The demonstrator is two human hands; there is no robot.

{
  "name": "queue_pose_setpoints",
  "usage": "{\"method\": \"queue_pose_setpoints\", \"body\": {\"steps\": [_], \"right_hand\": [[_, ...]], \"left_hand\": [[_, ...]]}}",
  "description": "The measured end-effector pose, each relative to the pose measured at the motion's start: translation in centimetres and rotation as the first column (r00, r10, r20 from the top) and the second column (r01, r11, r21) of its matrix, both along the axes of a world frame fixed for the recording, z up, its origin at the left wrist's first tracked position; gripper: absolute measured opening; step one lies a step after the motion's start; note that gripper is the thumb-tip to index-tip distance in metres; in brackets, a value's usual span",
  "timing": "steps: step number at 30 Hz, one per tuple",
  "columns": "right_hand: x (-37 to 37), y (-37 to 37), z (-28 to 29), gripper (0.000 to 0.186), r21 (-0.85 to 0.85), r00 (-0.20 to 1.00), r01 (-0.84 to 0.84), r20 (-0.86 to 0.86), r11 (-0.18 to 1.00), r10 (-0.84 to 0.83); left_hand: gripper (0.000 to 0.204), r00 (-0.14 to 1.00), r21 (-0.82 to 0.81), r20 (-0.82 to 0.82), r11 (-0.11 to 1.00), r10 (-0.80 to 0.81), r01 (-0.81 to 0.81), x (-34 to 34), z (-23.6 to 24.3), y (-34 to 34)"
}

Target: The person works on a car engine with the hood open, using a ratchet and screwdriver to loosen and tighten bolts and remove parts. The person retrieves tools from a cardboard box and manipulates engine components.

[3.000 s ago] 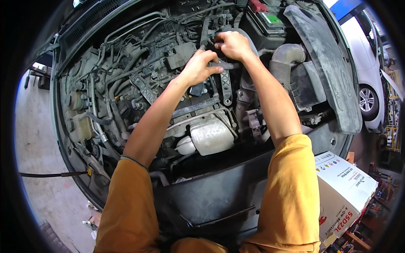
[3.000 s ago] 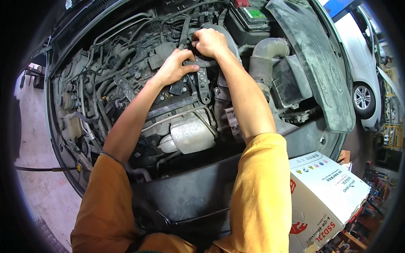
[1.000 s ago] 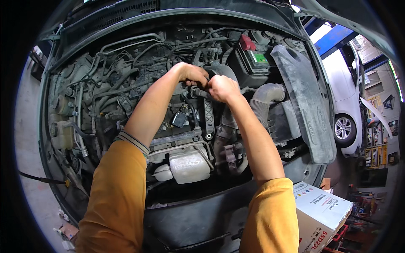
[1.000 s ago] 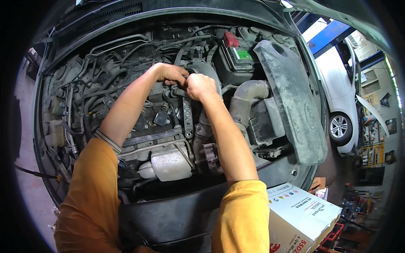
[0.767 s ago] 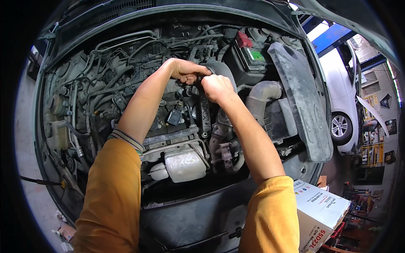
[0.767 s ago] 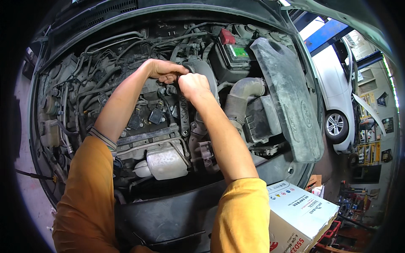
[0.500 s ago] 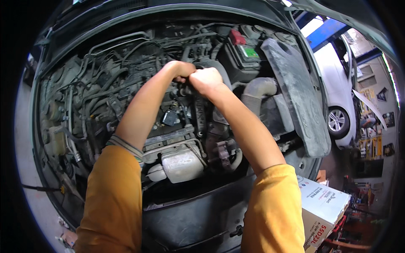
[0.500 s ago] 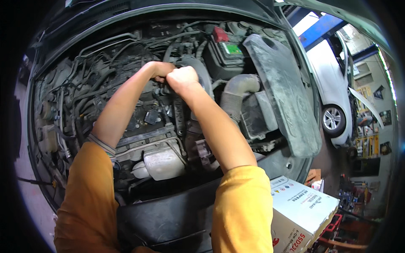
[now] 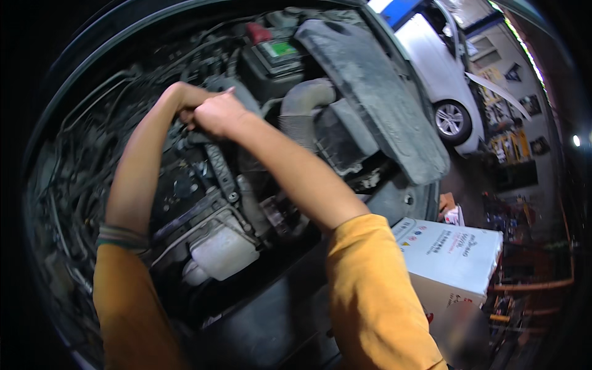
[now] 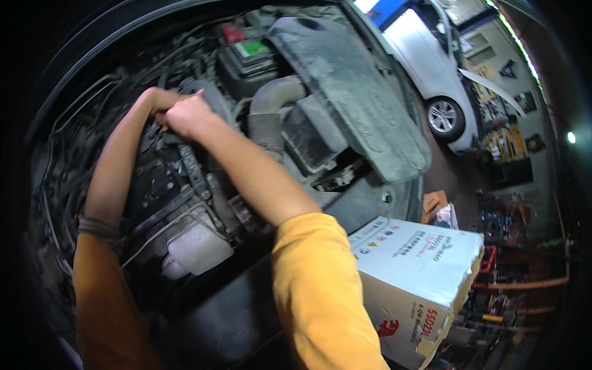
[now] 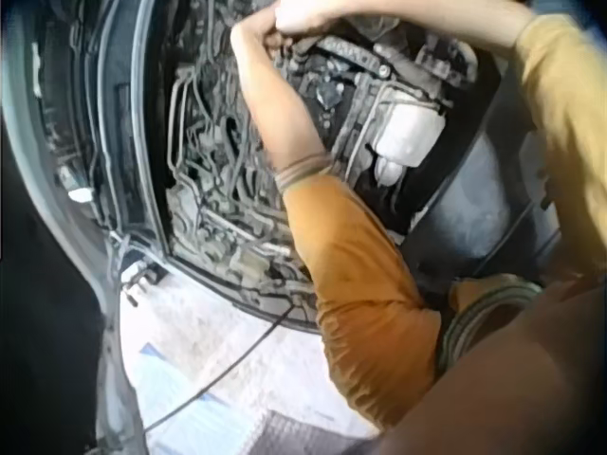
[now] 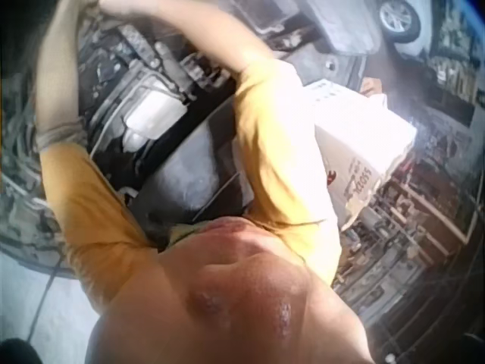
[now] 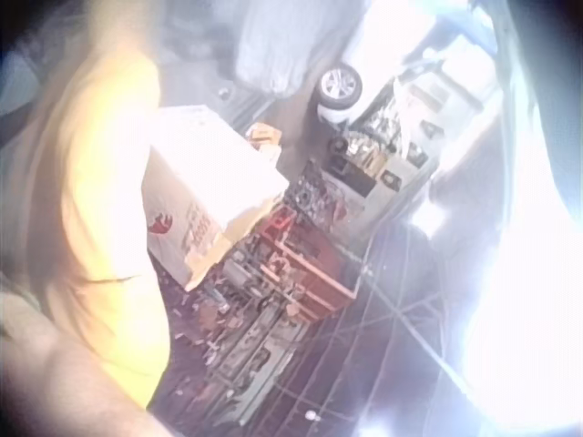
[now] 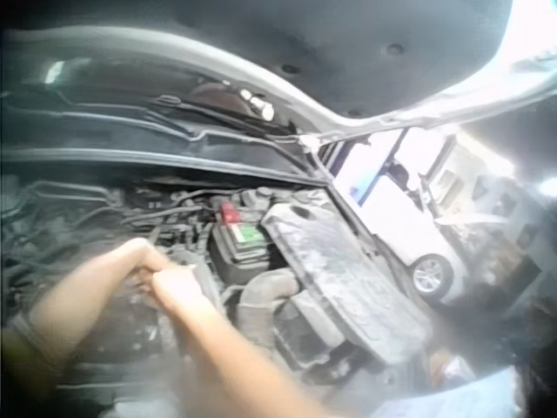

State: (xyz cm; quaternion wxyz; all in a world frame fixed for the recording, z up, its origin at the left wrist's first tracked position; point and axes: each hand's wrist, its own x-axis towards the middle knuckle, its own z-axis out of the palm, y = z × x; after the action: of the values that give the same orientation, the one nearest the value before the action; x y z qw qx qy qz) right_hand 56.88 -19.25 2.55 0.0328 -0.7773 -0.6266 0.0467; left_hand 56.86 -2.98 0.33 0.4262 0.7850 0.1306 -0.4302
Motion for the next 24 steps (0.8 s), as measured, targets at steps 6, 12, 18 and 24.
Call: {"method": "queue_pose_setpoints", "body": {"steps": [6, 12, 18, 24], "right_hand": [[-0.3, -0.6, -0.1, 0.019, -0.076, 0.991, 0.127, -0.034, 0.989, -0.130], [-0.4, -1.3, 0.3, 0.020, -0.093, 0.971, 0.201, -0.112, 0.975, -0.210], [-0.8, 0.3, 0.9, 0.033, -0.002, 0.993, 0.081, -0.083, 0.997, -0.081], [1.0, -1.4, -2.1, 0.030, 0.033, 0.979, 0.151, -0.144, 0.988, -0.145]], "left_hand": [[0.089, 0.999, 0.133, 0.033, 0.991, 0.023, -0.027, -0.6, 1.4, -1.1], [0.075, 1.000, -0.012, 0.007, 1.000, 0.025, -0.025, 0.7, -0.4, -0.4], [0.013, 0.967, -0.135, 0.193, 0.981, 0.165, -0.141, 1.7, -7.0, 5.2], [0.016, 0.995, -0.095, 0.012, 0.991, 0.097, -0.096, 2.0, -3.6, 0.7]]}}
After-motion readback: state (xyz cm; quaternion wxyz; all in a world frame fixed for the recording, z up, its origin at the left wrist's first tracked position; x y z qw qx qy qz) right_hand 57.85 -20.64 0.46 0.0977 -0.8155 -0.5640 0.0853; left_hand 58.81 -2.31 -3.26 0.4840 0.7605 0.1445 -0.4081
